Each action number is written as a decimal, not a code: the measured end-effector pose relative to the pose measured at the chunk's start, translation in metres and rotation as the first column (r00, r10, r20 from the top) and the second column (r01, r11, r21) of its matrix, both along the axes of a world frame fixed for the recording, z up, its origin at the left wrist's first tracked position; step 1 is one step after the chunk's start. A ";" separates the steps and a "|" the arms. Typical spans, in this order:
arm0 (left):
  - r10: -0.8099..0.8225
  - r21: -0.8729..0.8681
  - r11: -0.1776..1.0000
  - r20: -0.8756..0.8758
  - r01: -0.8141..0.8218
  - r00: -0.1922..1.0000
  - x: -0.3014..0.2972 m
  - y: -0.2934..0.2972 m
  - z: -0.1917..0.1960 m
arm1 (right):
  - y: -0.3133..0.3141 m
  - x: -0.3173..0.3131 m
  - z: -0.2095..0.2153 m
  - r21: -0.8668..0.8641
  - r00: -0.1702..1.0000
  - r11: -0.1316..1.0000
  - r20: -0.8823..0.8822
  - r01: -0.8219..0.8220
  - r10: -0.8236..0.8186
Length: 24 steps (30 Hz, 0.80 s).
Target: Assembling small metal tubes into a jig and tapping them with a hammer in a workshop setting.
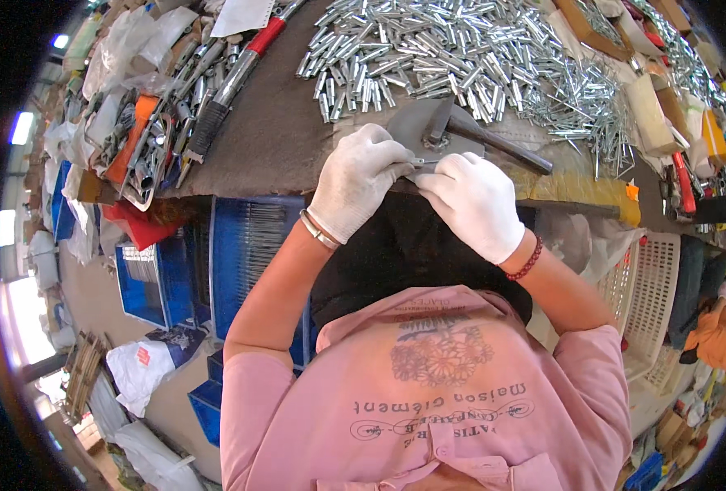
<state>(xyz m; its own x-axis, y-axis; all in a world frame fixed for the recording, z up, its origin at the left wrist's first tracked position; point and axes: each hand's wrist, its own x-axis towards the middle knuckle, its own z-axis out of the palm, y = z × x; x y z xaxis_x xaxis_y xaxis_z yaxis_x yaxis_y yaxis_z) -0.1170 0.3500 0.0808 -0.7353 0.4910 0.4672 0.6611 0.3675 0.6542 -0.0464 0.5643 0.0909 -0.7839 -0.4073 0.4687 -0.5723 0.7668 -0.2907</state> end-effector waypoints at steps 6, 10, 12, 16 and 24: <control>-0.006 -0.045 0.999 -0.127 0.000 0.992 0.000 -0.003 0.001 | 0.002 -0.003 0.006 -0.274 0.994 0.956 0.057 0.101 -0.088; -0.021 -0.051 0.999 -0.099 0.016 0.995 0.001 -0.004 -0.001 | 0.001 -0.023 0.014 -0.329 0.992 0.936 0.080 0.123 -0.102; -0.011 -0.050 0.999 -0.105 0.006 0.994 0.000 -0.004 -0.004 | -0.002 -0.029 0.014 -0.245 0.994 0.964 0.063 0.103 -0.090; -0.001 -0.053 0.999 -0.082 -0.003 0.997 0.000 -0.004 -0.004 | -0.005 -0.031 0.013 -0.208 0.993 0.975 0.104 0.081 -0.060; 0.005 -0.054 0.998 -0.145 -0.013 0.989 -0.001 -0.004 -0.008 | -0.016 -0.026 0.032 0.293 0.994 0.950 -0.032 0.108 -0.104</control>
<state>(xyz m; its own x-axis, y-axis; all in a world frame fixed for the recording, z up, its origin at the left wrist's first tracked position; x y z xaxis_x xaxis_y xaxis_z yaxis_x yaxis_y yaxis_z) -0.1182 0.3464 0.0731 -0.6660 0.5126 0.5419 0.7441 0.4061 0.5305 -0.0723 0.5488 0.1234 -0.8234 -0.4439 0.3535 -0.4858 0.8734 -0.0348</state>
